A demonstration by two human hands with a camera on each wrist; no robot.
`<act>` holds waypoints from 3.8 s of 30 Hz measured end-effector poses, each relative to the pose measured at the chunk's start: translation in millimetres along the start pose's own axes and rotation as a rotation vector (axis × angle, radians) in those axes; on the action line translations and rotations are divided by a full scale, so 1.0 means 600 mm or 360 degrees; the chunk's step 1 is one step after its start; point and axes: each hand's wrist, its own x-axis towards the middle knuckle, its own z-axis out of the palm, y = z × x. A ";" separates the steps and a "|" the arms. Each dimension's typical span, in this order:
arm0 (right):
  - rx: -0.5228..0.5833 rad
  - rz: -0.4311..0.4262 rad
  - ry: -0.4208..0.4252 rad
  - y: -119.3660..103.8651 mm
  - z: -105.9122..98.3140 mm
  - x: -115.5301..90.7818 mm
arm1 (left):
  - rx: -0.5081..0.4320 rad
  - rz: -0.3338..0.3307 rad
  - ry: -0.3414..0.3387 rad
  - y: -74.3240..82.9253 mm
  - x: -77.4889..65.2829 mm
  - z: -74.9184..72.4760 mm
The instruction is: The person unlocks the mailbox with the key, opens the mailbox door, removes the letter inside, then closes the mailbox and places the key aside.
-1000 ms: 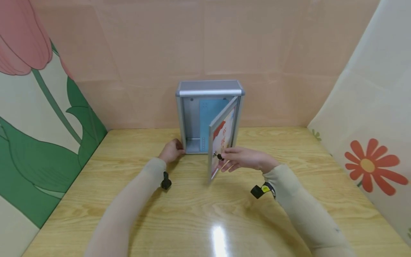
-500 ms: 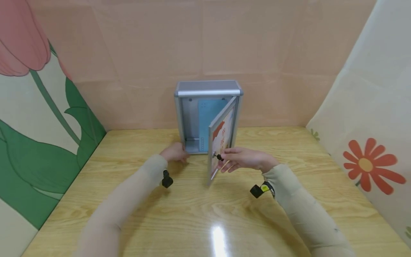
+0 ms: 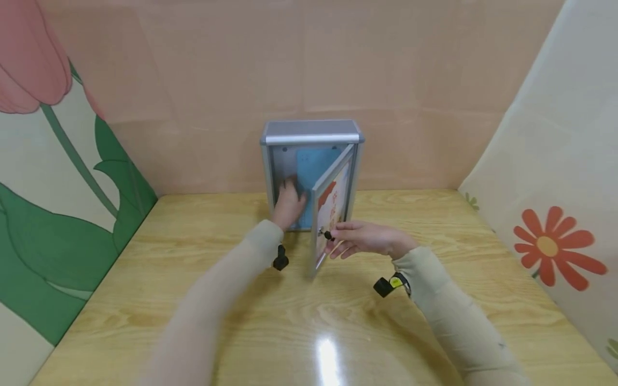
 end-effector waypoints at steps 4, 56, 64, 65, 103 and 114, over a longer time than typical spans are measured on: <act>0.0027 -0.0002 -0.0005 0.004 0.000 0.000 | -0.0228 -0.0035 0.0103 -0.018 0.009 0.028; 0.0038 0.0006 -0.0039 0.006 -0.006 0.005 | -0.2248 -0.0825 0.0017 -0.148 -0.092 -0.277; 0.0050 0.0010 -0.0037 0.009 -0.007 0.004 | -0.0871 -0.1102 -0.0175 -0.233 -0.093 -0.205; 0.0050 0.0009 -0.0041 0.009 -0.007 0.004 | -0.0792 -0.1095 -0.0203 -0.239 -0.095 -0.197; 0.0044 -0.0013 -0.0050 0.010 -0.009 0.002 | 0.0150 -0.0101 -0.0158 -0.168 -0.058 -0.148; 0.0046 -0.0021 -0.0064 0.009 -0.008 0.000 | -0.0549 -0.0142 -0.0214 -0.159 -0.052 -0.092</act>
